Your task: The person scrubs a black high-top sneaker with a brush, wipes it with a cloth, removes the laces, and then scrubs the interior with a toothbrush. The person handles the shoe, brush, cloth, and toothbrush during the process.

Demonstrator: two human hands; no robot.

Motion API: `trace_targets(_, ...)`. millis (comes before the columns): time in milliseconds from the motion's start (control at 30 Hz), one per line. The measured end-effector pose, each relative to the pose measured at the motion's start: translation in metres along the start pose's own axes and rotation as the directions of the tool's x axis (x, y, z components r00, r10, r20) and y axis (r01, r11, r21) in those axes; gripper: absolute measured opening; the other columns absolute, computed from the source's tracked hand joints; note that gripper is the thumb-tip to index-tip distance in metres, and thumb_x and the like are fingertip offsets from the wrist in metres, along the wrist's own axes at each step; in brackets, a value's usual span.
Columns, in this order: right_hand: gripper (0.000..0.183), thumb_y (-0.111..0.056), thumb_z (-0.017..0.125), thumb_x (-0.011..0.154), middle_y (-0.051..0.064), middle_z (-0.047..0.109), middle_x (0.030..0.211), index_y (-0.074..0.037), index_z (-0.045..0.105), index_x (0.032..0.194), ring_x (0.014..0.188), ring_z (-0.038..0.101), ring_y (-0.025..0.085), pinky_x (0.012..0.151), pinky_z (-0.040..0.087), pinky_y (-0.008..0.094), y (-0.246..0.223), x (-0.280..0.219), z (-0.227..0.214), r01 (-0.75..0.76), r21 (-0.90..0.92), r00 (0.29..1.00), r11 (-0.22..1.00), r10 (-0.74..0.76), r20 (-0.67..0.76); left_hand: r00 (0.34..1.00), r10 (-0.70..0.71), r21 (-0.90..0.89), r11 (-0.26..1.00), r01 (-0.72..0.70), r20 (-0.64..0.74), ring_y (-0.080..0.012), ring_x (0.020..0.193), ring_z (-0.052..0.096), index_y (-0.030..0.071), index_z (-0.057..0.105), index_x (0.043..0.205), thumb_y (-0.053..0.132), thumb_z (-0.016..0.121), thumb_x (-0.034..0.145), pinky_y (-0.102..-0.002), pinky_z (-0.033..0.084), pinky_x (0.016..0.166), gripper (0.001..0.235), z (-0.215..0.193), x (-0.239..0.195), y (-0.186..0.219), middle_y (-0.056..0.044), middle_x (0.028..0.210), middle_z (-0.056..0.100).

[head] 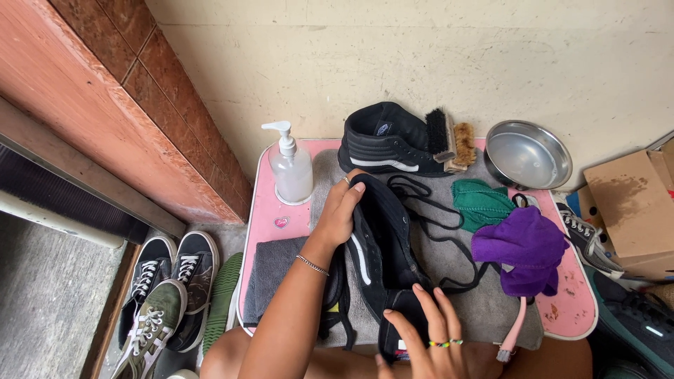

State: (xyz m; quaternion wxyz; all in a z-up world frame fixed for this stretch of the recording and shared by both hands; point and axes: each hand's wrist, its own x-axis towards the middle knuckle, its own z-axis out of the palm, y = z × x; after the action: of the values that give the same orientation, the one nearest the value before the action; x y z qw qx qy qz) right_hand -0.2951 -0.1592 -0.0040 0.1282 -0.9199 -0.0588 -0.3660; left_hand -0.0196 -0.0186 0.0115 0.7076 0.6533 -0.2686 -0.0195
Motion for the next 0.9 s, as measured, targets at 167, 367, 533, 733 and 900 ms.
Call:
trace_targets(167, 0.047, -0.042, 0.044, 0.086, 0.008, 0.073, 0.146, -0.019, 0.081, 0.105, 0.147, 0.066, 0.040, 0.125, 0.053, 0.051, 0.028, 0.050, -0.045, -0.009, 0.321, 0.989, 0.947, -0.038, 0.140, 0.978, 0.059, 0.097, 0.995, -0.040, -0.202, -0.0123, 0.086, 0.051, 0.014, 0.058, 0.093, 0.032, 0.054, 0.112, -0.034, 0.043, 0.083, 0.026, 0.001, -0.003, -0.010, 0.007, 0.086, 0.052)
trace_targets(367, 0.032, 0.006, 0.061, 0.085, 0.007, 0.079, 0.130, -0.012, 0.081, 0.101, 0.115, 0.077, 0.027, 0.106, 0.061, 0.042, 0.072, 0.099, -0.058, 0.031, 0.226, 0.991, 0.974, -0.060, 0.121, 0.900, 0.076, 0.083, 0.996, -0.045, -0.428, -0.0105, 0.084, 0.046, 0.017, 0.052, 0.084, 0.027, 0.061, 0.113, -0.033, 0.042, 0.078, 0.032, 0.002, -0.004, 0.000, 0.008, 0.083, 0.047)
trace_targets(533, 0.021, 0.011, 0.062, 0.098, 0.010, 0.078, 0.123, -0.007, 0.074, 0.095, 0.109, 0.069, 0.033, 0.103, 0.055, 0.046, 0.085, 0.138, -0.063, 0.111, 0.199, 0.987, 0.974, -0.132, 0.096, 0.830, -0.013, 0.037, 0.999, 0.040, -0.557, -0.0101, 0.083, 0.041, 0.019, 0.047, 0.084, 0.033, 0.059, 0.116, -0.034, 0.039, 0.077, 0.037, 0.003, -0.004, 0.003, 0.009, 0.082, 0.041)
trace_targets(733, 0.023, 0.014, 0.059, 0.103, 0.017, 0.074, 0.132, -0.004, 0.072, 0.100, 0.116, 0.071, 0.035, 0.113, 0.050, 0.051, 0.109, 0.166, -0.048, 0.160, 0.151, 0.983, 0.975, -0.172, 0.065, 0.818, 0.048, 0.033, 0.999, -0.035, -0.574, -0.0140, 0.096, 0.054, 0.013, 0.063, 0.099, 0.029, 0.047, 0.119, -0.035, 0.047, 0.091, 0.030, -0.004, 0.004, 0.006, 0.002, 0.095, 0.060)
trace_targets(900, 0.026, 0.021, 0.062, 0.105, 0.024, 0.058, 0.137, -0.001, 0.075, 0.102, 0.116, 0.066, 0.034, 0.108, 0.055, 0.043, 0.120, 0.167, -0.035, 0.072, 0.146, 0.992, 0.987, -0.056, -0.109, 0.888, -0.031, -0.108, 0.994, -0.022, -0.460, -0.0130, 0.094, 0.047, 0.017, 0.053, 0.092, 0.026, 0.049, 0.115, -0.034, 0.041, 0.091, 0.025, -0.006, 0.004, 0.007, 0.004, 0.094, 0.050)
